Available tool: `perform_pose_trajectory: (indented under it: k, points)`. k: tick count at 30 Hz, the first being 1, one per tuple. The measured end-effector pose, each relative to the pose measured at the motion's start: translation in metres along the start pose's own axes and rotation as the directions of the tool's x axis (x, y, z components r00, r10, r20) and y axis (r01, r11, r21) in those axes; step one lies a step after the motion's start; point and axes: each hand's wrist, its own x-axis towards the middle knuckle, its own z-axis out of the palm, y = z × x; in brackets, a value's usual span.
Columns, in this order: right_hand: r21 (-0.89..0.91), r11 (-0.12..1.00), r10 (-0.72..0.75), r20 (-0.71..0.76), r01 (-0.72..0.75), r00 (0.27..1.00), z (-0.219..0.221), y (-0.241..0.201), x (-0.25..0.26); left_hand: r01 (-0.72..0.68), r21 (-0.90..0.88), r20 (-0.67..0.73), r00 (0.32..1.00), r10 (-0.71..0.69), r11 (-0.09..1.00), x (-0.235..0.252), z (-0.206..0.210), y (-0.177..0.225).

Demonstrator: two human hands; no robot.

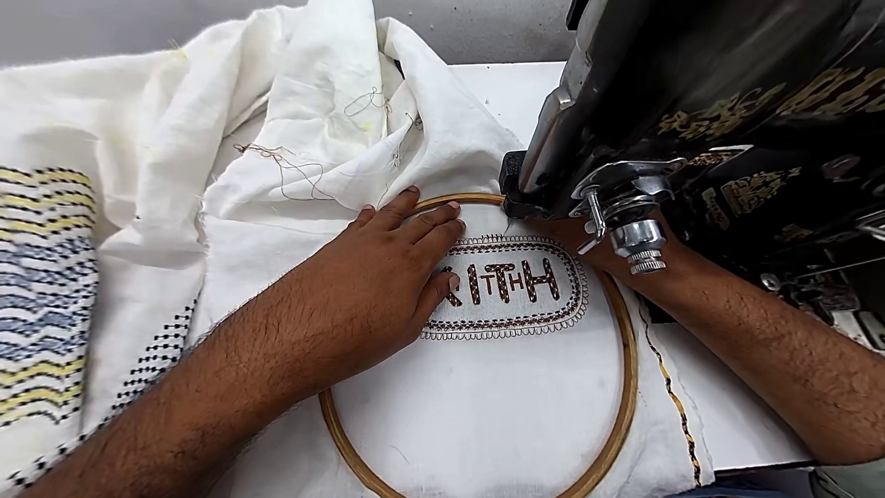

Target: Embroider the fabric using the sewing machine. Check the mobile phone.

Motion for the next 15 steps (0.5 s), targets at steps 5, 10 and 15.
perform_pose_trajectory:
  k: [5, 10, 15]
  points:
    - [-0.087, 0.996, -0.026, 0.029, 0.028, 0.999, 0.022, 0.031, 0.000, 0.002, 0.011, 0.011, 1.000, -0.002, 1.000, -0.001, -0.001, -0.002]
    - [-0.059, 0.998, -0.022, 0.044, 0.025, 0.999, 0.028, 0.037, 0.004, 0.016, 0.015, 0.026, 1.000, -0.016, 1.000, -0.001, -0.001, 0.000]
    - [-0.103, 0.994, -0.021, 0.092, 0.031, 0.996, 0.023, 0.033, 0.004, 0.011, 0.017, 0.025, 1.000, -0.012, 1.000, -0.003, -0.002, 0.001]
